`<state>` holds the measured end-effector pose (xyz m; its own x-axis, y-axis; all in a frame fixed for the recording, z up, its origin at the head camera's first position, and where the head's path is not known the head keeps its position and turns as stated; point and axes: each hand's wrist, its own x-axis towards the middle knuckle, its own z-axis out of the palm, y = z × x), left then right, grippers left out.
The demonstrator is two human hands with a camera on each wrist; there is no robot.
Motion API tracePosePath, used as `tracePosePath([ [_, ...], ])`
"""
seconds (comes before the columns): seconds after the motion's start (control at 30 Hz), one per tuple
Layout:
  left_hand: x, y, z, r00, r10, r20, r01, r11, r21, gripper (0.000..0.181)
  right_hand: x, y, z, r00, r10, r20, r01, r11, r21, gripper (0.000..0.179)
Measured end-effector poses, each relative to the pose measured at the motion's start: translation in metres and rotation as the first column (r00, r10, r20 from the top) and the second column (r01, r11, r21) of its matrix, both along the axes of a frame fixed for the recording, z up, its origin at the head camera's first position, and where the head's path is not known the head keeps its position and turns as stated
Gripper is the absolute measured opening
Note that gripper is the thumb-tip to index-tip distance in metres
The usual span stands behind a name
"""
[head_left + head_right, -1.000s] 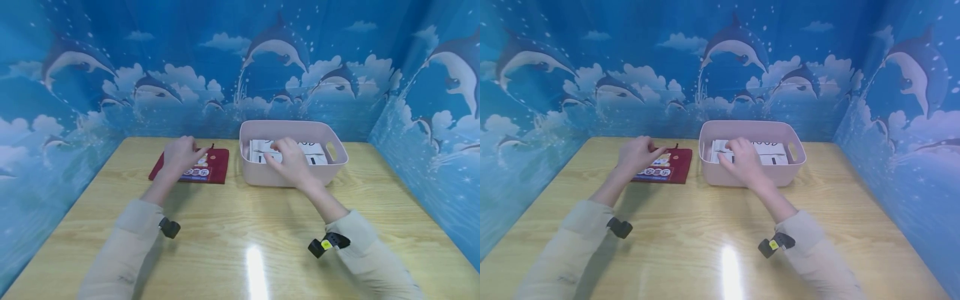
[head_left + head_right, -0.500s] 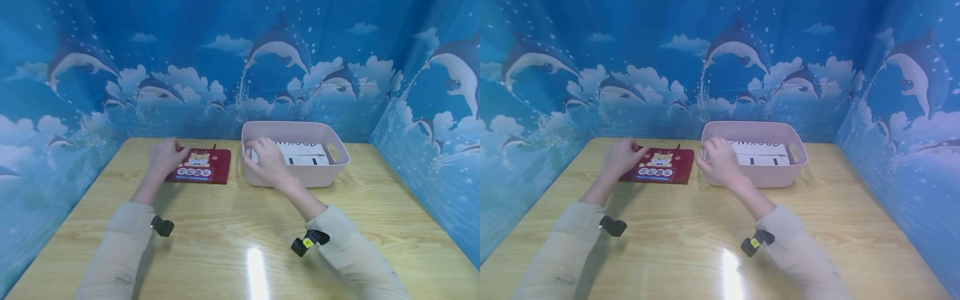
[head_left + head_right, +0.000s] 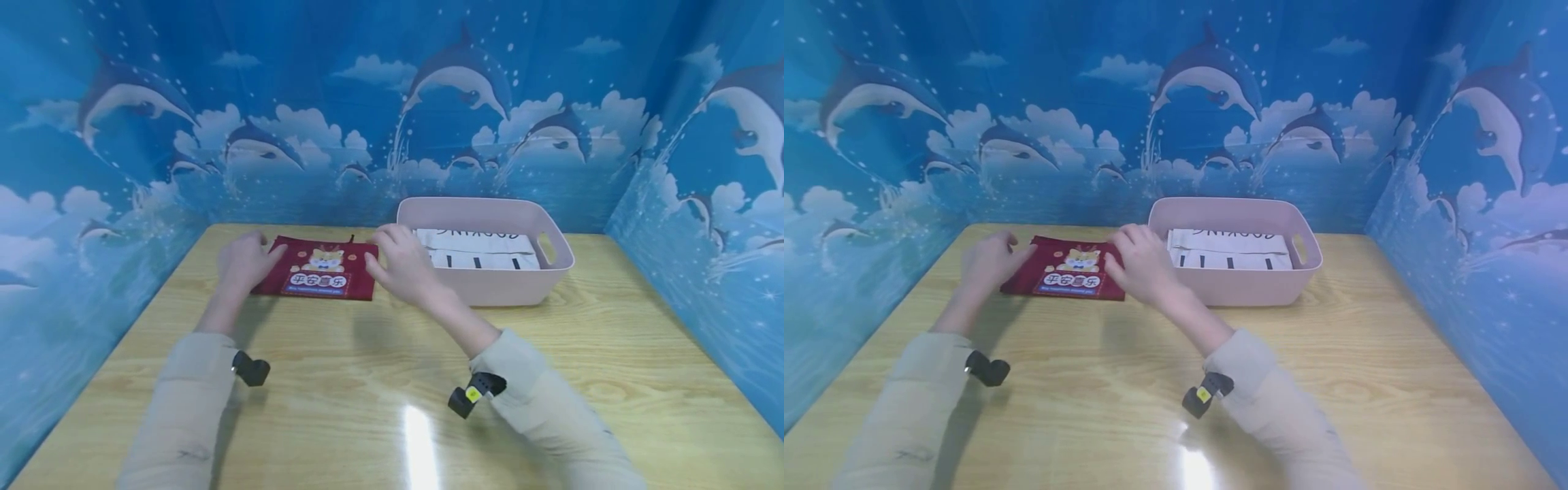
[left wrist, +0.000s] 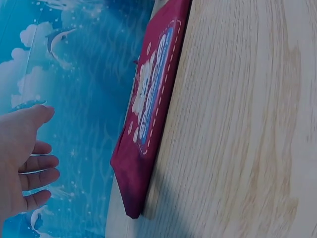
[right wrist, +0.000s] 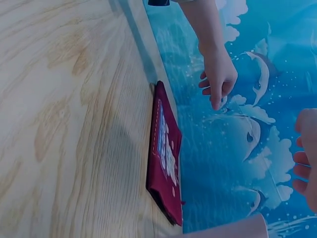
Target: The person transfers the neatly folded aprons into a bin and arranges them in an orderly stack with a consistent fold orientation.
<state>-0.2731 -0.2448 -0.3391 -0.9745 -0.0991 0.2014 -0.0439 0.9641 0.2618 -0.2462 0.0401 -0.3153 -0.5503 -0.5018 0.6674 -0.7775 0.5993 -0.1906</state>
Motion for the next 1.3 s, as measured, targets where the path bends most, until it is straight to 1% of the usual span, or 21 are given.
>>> tracePosePath([
  [0.1,-0.001,-0.004,-0.001,1.000,0.004,0.003,-0.004,1.000,-0.006,0.053,-0.002,-0.007,-0.001,0.999,-0.009,0.051,0.008,1.000,0.028,0.022],
  [0.2,-0.002,-0.008,-0.003,1.000,-0.004,0.002,0.005,1.000,-0.007,0.054,-0.005,-0.013,-0.003,0.995,-0.042,0.094,0.034,0.996,0.083,0.025],
  [0.33,-0.002,-0.013,-0.007,1.000,-0.009,0.007,0.009,1.000,-0.018,0.055,-0.009,-0.020,-0.008,0.989,-0.087,0.117,0.068,0.985,0.160,0.028],
  [0.43,-0.003,-0.016,-0.010,1.000,-0.001,0.013,0.001,1.000,-0.016,0.055,-0.013,-0.025,-0.014,0.990,-0.107,0.097,0.085,0.975,0.203,0.028],
  [0.57,-0.003,-0.020,-0.014,0.999,0.012,0.031,-0.012,1.000,-0.010,0.056,-0.021,-0.032,-0.023,0.990,-0.134,0.035,0.121,0.961,0.248,0.028],
  [0.63,-0.004,-0.021,-0.016,0.999,0.016,0.049,-0.015,1.000,-0.023,0.057,-0.025,-0.035,-0.027,0.987,-0.158,0.012,0.149,0.949,0.276,0.028],
  [0.73,-0.007,-0.023,-0.020,0.997,0.023,0.079,-0.019,0.998,-0.053,0.058,-0.029,-0.039,-0.032,0.980,-0.198,0.004,0.186,0.927,0.327,0.030],
  [0.83,-0.009,-0.025,-0.024,0.995,0.028,0.098,-0.020,0.997,-0.076,0.058,-0.033,-0.044,-0.036,0.968,-0.249,0.021,0.222,0.898,0.380,0.032],
  [1.0,-0.012,-0.026,-0.030,0.992,0.032,0.126,-0.025,0.998,-0.055,0.059,-0.040,-0.051,-0.042,0.936,-0.346,0.064,0.287,0.857,0.427,0.036],
  [1.13,-0.013,-0.026,-0.034,0.984,0.041,0.176,-0.034,0.998,-0.044,0.061,-0.046,-0.055,-0.049,0.909,-0.401,0.113,0.315,0.838,0.446,0.036],
  [1.3,-0.015,-0.025,-0.039,0.972,0.054,0.229,-0.046,0.998,-0.042,0.064,-0.050,-0.059,-0.059,0.880,-0.439,0.179,0.320,0.828,0.461,0.035],
])
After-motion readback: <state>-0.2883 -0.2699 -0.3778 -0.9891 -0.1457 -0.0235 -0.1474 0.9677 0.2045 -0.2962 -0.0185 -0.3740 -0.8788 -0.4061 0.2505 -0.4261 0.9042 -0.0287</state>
